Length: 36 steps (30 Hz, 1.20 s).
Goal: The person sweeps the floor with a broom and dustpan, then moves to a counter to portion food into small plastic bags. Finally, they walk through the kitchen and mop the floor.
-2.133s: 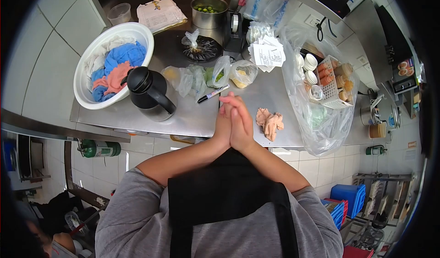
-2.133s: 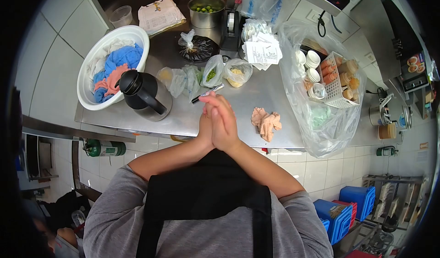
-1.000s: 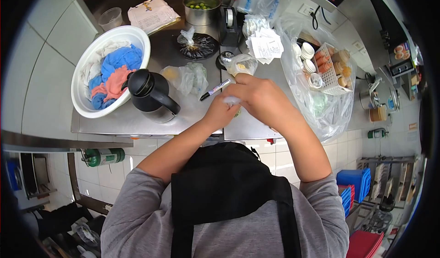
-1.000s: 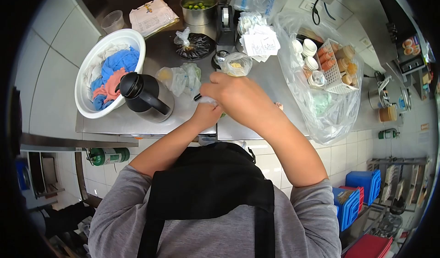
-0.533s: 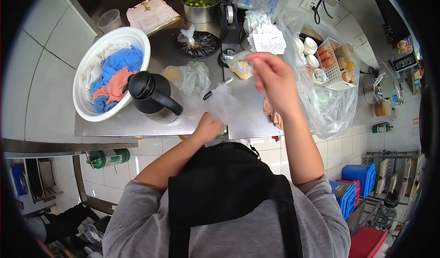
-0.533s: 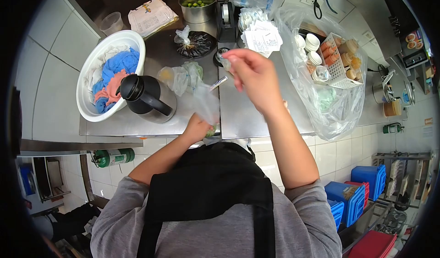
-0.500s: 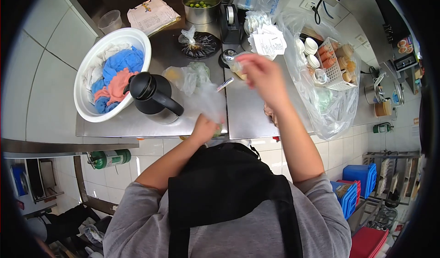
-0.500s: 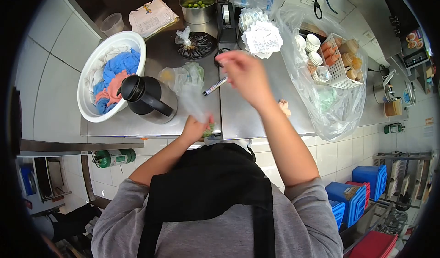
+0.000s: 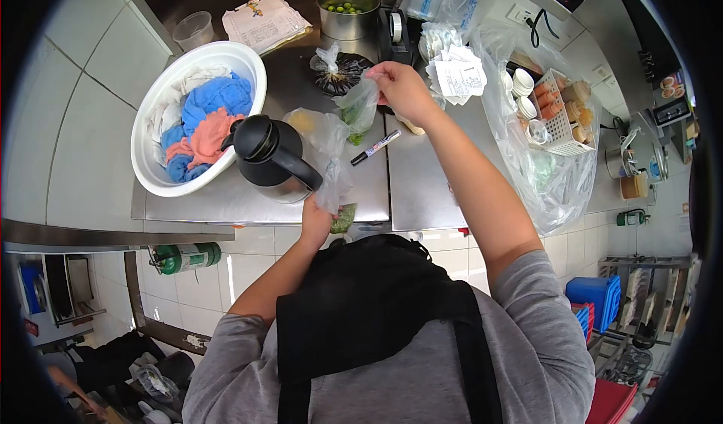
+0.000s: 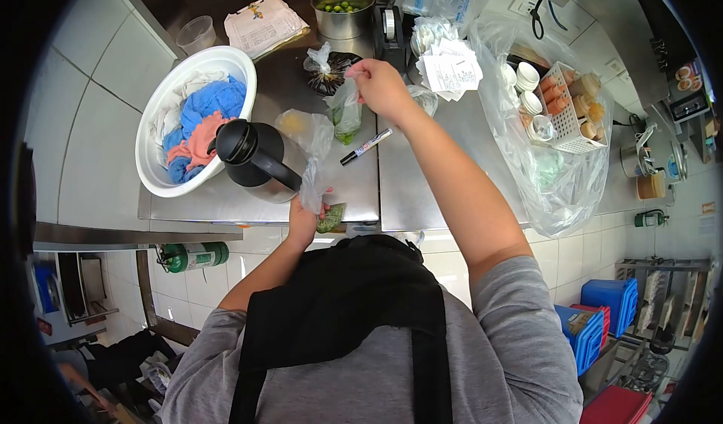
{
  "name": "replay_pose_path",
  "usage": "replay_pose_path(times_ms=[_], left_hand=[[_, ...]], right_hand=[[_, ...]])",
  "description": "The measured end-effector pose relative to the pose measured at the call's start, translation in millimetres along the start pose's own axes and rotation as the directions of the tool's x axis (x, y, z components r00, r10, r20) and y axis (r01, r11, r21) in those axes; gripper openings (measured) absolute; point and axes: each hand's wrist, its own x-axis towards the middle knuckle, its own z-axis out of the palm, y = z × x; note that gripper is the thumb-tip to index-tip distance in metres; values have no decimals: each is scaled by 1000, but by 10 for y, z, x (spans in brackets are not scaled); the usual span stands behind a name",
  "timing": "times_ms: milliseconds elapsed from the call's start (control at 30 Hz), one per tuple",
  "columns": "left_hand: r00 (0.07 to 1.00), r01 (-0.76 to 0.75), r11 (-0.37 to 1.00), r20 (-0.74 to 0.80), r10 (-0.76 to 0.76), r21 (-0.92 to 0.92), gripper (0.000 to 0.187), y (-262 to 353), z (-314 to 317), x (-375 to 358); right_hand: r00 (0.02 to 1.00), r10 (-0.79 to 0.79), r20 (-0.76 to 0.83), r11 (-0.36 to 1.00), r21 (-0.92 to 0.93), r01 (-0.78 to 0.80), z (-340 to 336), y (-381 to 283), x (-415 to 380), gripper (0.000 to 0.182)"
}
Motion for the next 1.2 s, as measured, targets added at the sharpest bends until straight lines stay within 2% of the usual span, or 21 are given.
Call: replay_pose_path(times_ms=[33, 167, 300, 367, 400, 500, 567, 633, 667, 700, 733, 767, 833, 867, 933, 967, 1000, 1033, 1067, 1133, 1200], left_hand=[[995, -65, 997, 76, 62, 46, 30, 65, 7, -16], [935, -188, 980, 317, 158, 67, 32, 97, -72, 87], [973, -140, 977, 203, 107, 159, 39, 363, 260, 165], [886, -429, 877, 291, 362, 216, 50, 500, 382, 283], [885, -428, 878, 295, 360, 213, 50, 575, 442, 324], [805, -559, 819, 322, 498, 132, 62, 848, 643, 424], [740, -637, 767, 336, 583, 74, 72, 938, 780, 477], [748, -617, 784, 358, 559, 65, 82, 913, 898, 505], [636, -770, 564, 427, 643, 297, 75, 906, 947, 502], [517, -835, 268, 520, 679, 480, 68, 893, 1006, 494], [623, -779, 599, 337, 706, 185, 55, 908, 1115, 412], [624, -778, 601, 337, 705, 185, 55, 844, 1114, 429], [821, -562, 771, 319, 474, 299, 47, 698, 1090, 482], [785, -616, 715, 335, 521, 332, 37, 634, 1074, 518], [743, -661, 699, 367, 560, 273, 33, 575, 1095, 519], [700, -700, 682, 390, 598, 213, 30, 535, 1108, 500], [806, -488, 871, 414, 424, 59, 30, 538, 1105, 433], [807, -484, 873, 416, 418, 61, 30, 461, 1095, 427], [800, -496, 861, 444, 404, 110, 29, 381, 1091, 441], [805, -498, 812, 512, 301, 305, 24, 318, 1018, 464], [817, -509, 786, 484, 313, 351, 20, 287, 975, 493]], right_hand=[[1000, 0, 1, 1000, -4, 0, -30, -28, -14, 18], [995, -31, -96, 999, 39, 35, -81, -102, -65, 19], [984, -142, -108, 988, 50, 148, -114, -249, -210, 17], [975, -191, -114, 981, -56, 185, -137, -424, -344, 17], [964, -241, -113, 962, -161, 222, -152, -508, -423, 17], [928, -353, -119, 922, -215, 323, -140, -691, -641, 17], [932, -348, -98, 924, -207, 323, -72, -740, -809, 18], [960, -280, 19, 957, -79, 280, 32, -730, -965, 17], [960, -279, 14, 957, -81, 279, 73, -728, -1055, 17], [964, -262, 34, 963, -56, 264, 114, -725, -1148, 16], [967, -247, 57, 968, -31, 249, 142, -716, -1221, 16], [968, -245, 57, 969, -30, 247, 134, -695, -1286, 16], [987, -155, 32, 984, 93, 152, 56, -631, -1410, 14], [987, -156, 30, 984, 95, 152, 21, -585, -1457, 14], [887, -367, -281, 930, -98, 354, -37, -443, -1519, 27], [887, -367, -280, 930, -100, 353, -20, -299, -1528, 27], [872, -471, -134, 867, -253, 430, 18, -103, -1540, 33], [840, -542, 25, 771, -382, 509, 46, -8, -1557, 39], [880, -448, 158, 844, -250, 475, 32, 53, -1556, 33], [901, -382, 205, 884, -205, 421, -35, -136, -1562, 28], [911, -318, 261, 918, -156, 365, -159, -370, -1572, 25]])
